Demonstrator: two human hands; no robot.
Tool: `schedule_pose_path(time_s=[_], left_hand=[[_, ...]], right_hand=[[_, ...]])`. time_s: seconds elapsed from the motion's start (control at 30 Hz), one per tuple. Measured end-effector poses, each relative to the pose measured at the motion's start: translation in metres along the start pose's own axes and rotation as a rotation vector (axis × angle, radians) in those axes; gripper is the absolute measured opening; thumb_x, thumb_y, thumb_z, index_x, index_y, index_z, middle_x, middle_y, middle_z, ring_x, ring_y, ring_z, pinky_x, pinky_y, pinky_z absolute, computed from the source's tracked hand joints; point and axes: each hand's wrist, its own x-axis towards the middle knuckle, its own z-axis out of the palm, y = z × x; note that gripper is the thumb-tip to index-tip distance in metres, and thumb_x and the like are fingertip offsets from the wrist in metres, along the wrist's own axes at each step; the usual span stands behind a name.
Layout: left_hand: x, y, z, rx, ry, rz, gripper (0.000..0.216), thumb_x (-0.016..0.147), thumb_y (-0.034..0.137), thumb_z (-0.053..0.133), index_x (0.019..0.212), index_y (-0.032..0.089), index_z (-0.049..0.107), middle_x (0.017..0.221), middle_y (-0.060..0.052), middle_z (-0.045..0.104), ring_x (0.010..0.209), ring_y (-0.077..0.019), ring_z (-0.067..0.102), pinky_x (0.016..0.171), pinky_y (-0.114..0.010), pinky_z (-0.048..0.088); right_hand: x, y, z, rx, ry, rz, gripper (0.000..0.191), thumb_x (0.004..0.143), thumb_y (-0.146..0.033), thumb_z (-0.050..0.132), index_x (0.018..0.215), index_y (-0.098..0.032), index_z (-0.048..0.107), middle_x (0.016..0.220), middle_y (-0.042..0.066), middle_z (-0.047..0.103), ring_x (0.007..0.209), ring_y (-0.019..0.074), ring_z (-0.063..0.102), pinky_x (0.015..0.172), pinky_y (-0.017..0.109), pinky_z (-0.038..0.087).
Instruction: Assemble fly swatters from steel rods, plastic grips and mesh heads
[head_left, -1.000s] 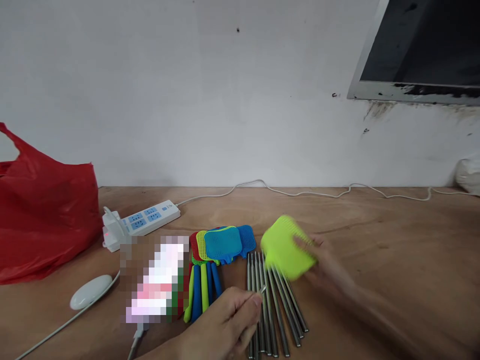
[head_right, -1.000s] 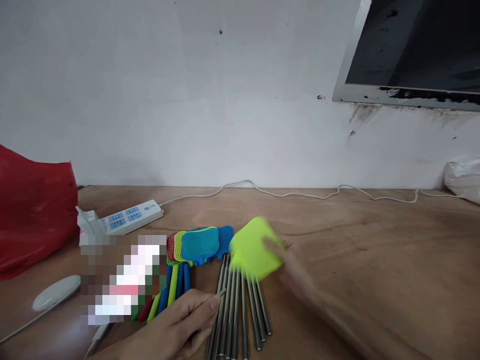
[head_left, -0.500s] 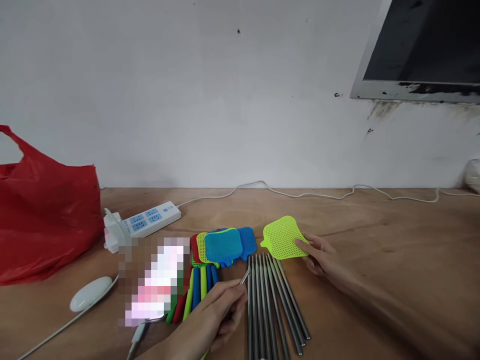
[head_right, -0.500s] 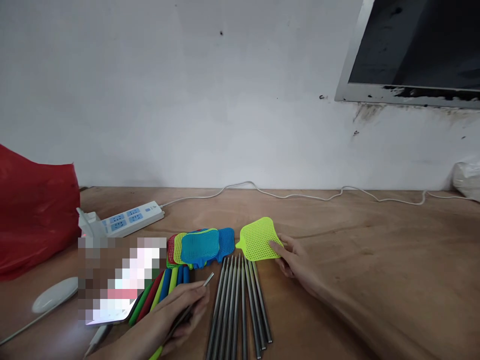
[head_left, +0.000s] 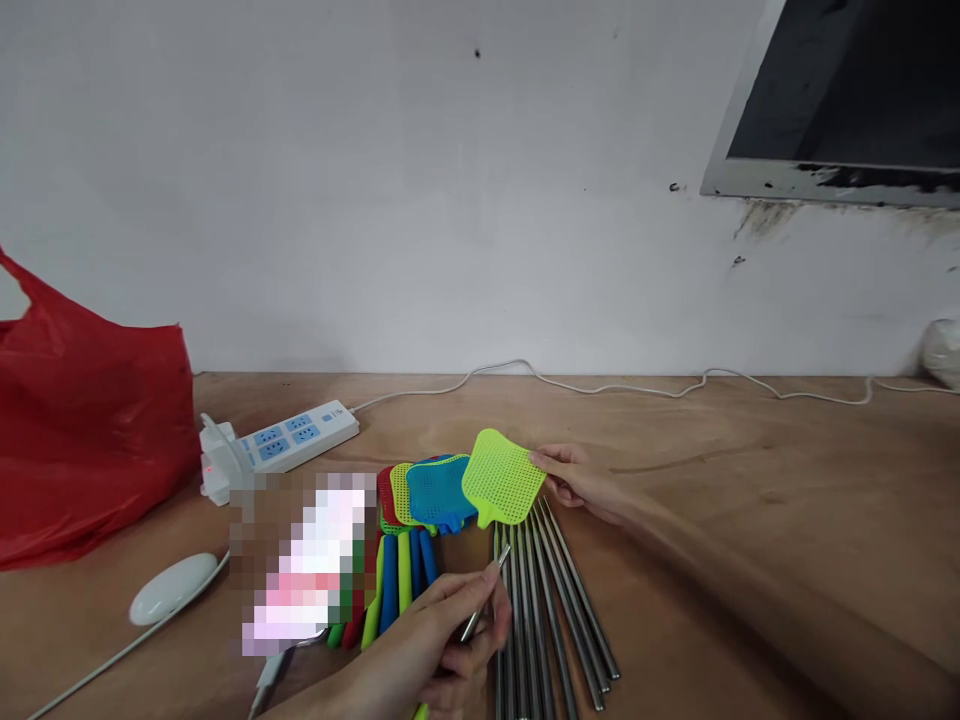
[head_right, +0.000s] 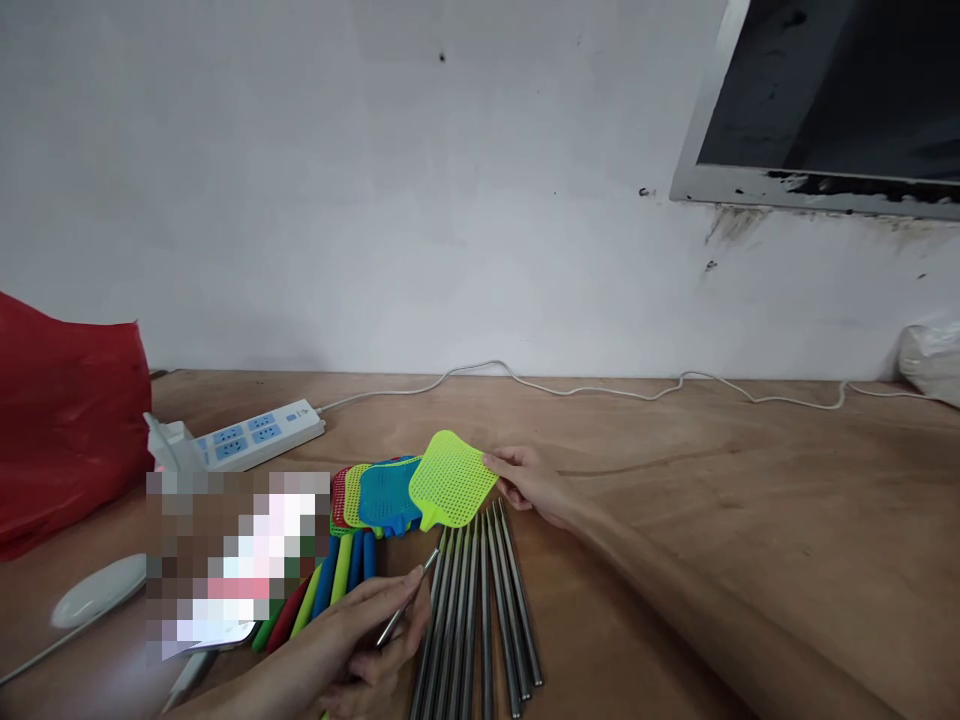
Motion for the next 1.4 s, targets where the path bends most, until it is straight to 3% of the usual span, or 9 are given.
schedule_pose_path(time_s=[0.17,0.3,0.43,0.7,0.9,1.03,1.17,1.27,1.4], left_hand=[[-0.002,0.012,-0.006,-0.152,-0.179,-0.119,0.063,0.084,0.076,0.052,0.055,0.023,0.035,0.038,0.012,0.023,0.030,-0.0048,0.007,0.033,-0.021,0.005],[-0.004,0.021,-0.010,-0.277,-0.352,-0.155,0.071,0.073,0.080,0.062,0.046,0.023,0.029,0.031,0.010,0.021,0.027,-0.0045,0.010,0.030,-0.022,0.002],[-0.010,0.028,-0.005,-0.299,-0.258,-0.159,0.073,0.071,0.077,0.065,0.042,0.023,0.024,0.031,0.011,0.018,0.028,-0.0031,0.007,0.031,-0.021,0.000],[-0.014,0.035,0.008,-0.362,-0.066,-0.113,0.061,0.074,0.060,0.061,0.044,0.023,0.023,0.034,0.011,0.017,0.032,-0.0031,0.006,0.032,-0.017,0.005],[-0.006,0.039,0.007,-0.596,0.057,0.196,0.060,0.094,0.059,0.049,0.051,0.021,0.033,0.043,0.011,0.020,0.035,-0.0045,0.015,0.034,-0.017,0.021],[-0.005,0.044,0.008,-0.622,0.194,0.416,0.045,0.108,0.027,0.033,0.068,0.016,0.051,0.060,0.005,0.036,0.047,-0.0077,0.040,0.050,-0.020,0.043],[-0.004,0.046,0.011,-0.598,0.355,0.465,0.041,0.106,0.010,0.030,0.077,0.014,0.059,0.074,-0.003,0.056,0.070,-0.0132,0.064,0.072,-0.026,0.057],[-0.002,0.043,0.011,-0.600,0.378,0.489,0.038,0.106,0.011,0.034,0.081,0.013,0.063,0.103,-0.014,0.069,0.108,-0.0213,0.068,0.100,-0.033,0.053],[0.001,0.033,0.006,-0.566,0.273,0.565,0.030,0.106,0.014,0.038,0.092,0.014,0.065,0.135,-0.014,0.062,0.135,-0.0226,0.051,0.118,-0.037,0.035]], right_hand=[[0.023,-0.002,0.013,-0.074,-0.086,0.015,0.040,0.068,-0.052,0.080,0.073,-0.016,0.063,0.047,-0.007,0.050,0.037,0.0039,0.034,0.034,0.016,0.019],[0.026,0.001,0.013,-0.136,-0.013,-0.023,0.040,0.080,-0.055,0.067,0.091,-0.016,0.065,0.049,-0.006,0.057,0.033,0.0061,0.038,0.031,0.017,0.022],[0.010,0.007,0.004,-0.174,0.101,-0.111,0.045,0.087,-0.058,0.054,0.101,-0.016,0.065,0.047,-0.009,0.053,0.031,0.0067,0.036,0.032,0.018,0.020],[-0.029,0.016,-0.010,-0.176,0.186,-0.175,0.053,0.085,-0.066,0.052,0.085,-0.016,0.069,0.045,-0.007,0.050,0.033,0.0076,0.036,0.037,0.021,0.022],[-0.050,0.013,-0.002,-0.151,0.179,-0.185,0.055,0.086,-0.068,0.051,0.083,-0.016,0.069,0.045,-0.007,0.048,0.036,0.0084,0.037,0.037,0.021,0.024],[-0.060,0.012,0.009,-0.139,0.101,-0.172,0.055,0.088,-0.067,0.049,0.079,-0.016,0.069,0.043,-0.006,0.049,0.034,0.0078,0.035,0.037,0.021,0.024],[-0.070,0.010,0.021,-0.134,-0.109,-0.110,0.056,0.090,-0.066,0.047,0.075,-0.016,0.066,0.045,-0.003,0.058,0.030,0.0053,0.031,0.034,0.020,0.020],[-0.079,0.007,0.029,-0.158,-0.227,-0.053,0.055,0.089,-0.065,0.049,0.078,-0.015,0.067,0.056,0.002,0.068,0.029,0.0044,0.034,0.031,0.018,0.022],[-0.089,0.012,0.040,-0.203,-0.338,0.014,0.047,0.086,-0.060,0.061,0.097,-0.015,0.070,0.075,0.005,0.075,0.033,0.0032,0.038,0.032,0.016,0.028]])
